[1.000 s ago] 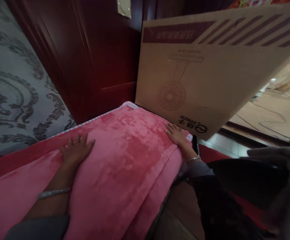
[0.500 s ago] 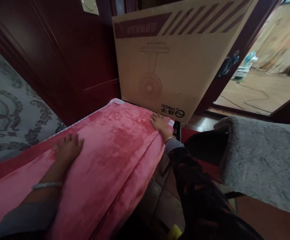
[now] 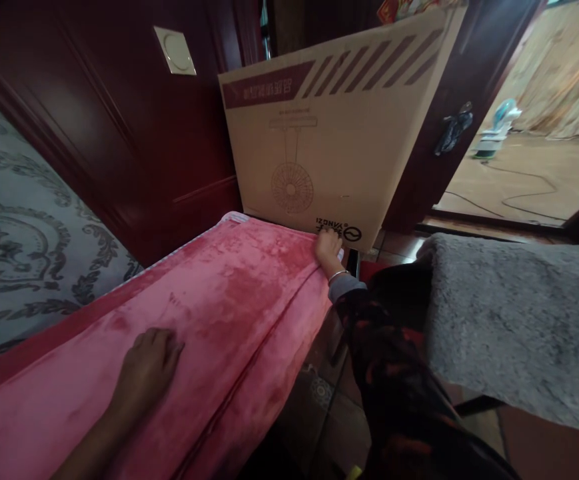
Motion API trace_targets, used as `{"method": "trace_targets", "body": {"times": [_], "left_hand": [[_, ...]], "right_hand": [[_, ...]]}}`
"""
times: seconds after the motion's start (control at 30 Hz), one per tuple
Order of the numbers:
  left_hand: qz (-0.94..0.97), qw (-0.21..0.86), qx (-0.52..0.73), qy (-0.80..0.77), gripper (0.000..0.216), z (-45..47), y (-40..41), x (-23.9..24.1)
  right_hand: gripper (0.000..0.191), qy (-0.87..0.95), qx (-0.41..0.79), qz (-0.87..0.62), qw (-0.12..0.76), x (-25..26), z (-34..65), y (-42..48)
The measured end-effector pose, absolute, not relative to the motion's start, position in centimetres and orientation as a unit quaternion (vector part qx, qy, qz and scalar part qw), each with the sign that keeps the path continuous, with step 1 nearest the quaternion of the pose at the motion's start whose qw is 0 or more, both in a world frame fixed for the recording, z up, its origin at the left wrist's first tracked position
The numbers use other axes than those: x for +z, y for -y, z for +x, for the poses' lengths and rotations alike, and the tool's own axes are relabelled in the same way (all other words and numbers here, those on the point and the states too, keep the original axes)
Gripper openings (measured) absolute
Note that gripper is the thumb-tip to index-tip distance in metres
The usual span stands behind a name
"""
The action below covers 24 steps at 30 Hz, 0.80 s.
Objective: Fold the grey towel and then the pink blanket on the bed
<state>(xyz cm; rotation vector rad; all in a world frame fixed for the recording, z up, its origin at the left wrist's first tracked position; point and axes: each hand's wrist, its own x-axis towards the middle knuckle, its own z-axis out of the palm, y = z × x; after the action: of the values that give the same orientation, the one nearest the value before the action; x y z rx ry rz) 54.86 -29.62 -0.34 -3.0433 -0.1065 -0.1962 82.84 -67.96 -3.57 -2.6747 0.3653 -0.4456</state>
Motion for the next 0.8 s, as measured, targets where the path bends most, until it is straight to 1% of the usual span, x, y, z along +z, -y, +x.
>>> {"method": "trace_targets", "body": {"times": [0.1,0.17,0.3,0.37,0.47,0.57,0.67,0.8], "left_hand": [[-0.996,0.067,-0.043,0.048,0.041,55.5,29.1,-0.6],[-0.995,0.059,-0.050,0.056,0.041,55.5,28.9,-0.8],[-0.987,0.012,-0.127,0.096,0.041,55.2,28.1,-1.1],[-0.983,0.023,-0.149,0.104,0.044,55.1,27.9,-1.2],[-0.990,0.059,-0.102,0.077,0.044,55.1,27.9,-1.4],[-0.994,0.069,-0.070,0.049,0.044,55.2,27.9,-1.8],[-0.993,0.041,-0.105,0.044,0.044,55.1,27.6,-2.3],[-0.978,-0.002,-0.209,-0.002,0.044,54.5,27.1,-3.0]], "right_hand": [[0.043,-0.135,-0.151,-0.951,0.232,-2.6,84.1,68.0],[0.041,-0.133,-0.149,-0.947,0.253,-1.7,85.2,68.0],[0.043,-0.104,-0.174,-0.937,0.285,-0.4,86.6,68.2],[0.043,-0.101,-0.174,-0.936,0.290,-0.7,86.5,68.3],[0.037,-0.117,-0.144,-0.940,0.285,-2.4,85.8,68.4],[0.035,-0.127,-0.126,-0.946,0.270,-4.0,85.1,68.3],[0.039,-0.128,-0.126,-0.950,0.255,-4.6,84.7,68.2],[0.040,-0.115,-0.124,-0.957,0.233,-4.0,84.3,68.1]]}}
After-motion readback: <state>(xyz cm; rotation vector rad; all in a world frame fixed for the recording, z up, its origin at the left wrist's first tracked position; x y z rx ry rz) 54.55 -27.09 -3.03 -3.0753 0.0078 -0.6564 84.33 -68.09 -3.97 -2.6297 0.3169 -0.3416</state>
